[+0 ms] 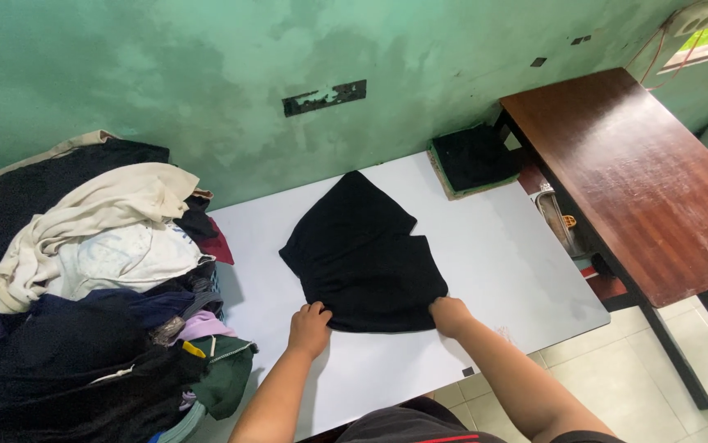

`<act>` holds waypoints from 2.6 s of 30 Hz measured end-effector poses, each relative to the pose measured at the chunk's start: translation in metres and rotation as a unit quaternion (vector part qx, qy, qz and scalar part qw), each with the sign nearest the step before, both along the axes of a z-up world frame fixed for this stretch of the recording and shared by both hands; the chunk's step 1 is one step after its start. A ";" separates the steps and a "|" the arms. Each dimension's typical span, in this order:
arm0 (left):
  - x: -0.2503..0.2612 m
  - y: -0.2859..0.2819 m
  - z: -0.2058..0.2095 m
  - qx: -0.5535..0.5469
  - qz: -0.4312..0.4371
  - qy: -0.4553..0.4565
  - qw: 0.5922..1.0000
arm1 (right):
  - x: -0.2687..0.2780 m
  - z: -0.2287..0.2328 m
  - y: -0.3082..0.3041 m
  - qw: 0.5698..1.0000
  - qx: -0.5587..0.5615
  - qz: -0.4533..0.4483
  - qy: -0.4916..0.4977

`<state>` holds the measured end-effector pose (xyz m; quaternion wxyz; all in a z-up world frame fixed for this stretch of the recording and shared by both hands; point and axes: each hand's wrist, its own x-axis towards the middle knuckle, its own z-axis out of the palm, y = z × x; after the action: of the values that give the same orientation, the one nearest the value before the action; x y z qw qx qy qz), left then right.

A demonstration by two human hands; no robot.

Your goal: Folding a pair of black shorts and a grey shirt on a flat surface.

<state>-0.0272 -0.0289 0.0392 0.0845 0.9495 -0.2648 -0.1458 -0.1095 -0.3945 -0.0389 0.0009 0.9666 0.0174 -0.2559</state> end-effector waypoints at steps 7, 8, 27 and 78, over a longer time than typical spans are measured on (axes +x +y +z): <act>-0.001 0.003 -0.005 -0.008 -0.006 0.005 1.000 | 0.001 0.032 -0.004 0.999 0.027 -0.030 0.006; -0.001 0.003 -0.005 -0.015 -0.014 -0.008 1.000 | 0.000 0.033 -0.003 0.999 0.041 -0.029 -0.014; -0.004 -0.008 -0.002 -0.083 0.022 0.001 0.996 | 0.014 0.093 0.001 0.983 0.117 -0.141 0.014; 0.063 0.003 -0.026 -0.120 0.411 0.105 0.898 | 0.348 0.036 0.072 0.987 0.066 0.132 -0.070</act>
<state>0.0359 -0.0255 0.0131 0.2774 0.9356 0.1438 -0.1642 0.2381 -0.3222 -0.0025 -0.0283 0.9693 0.1612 -0.1837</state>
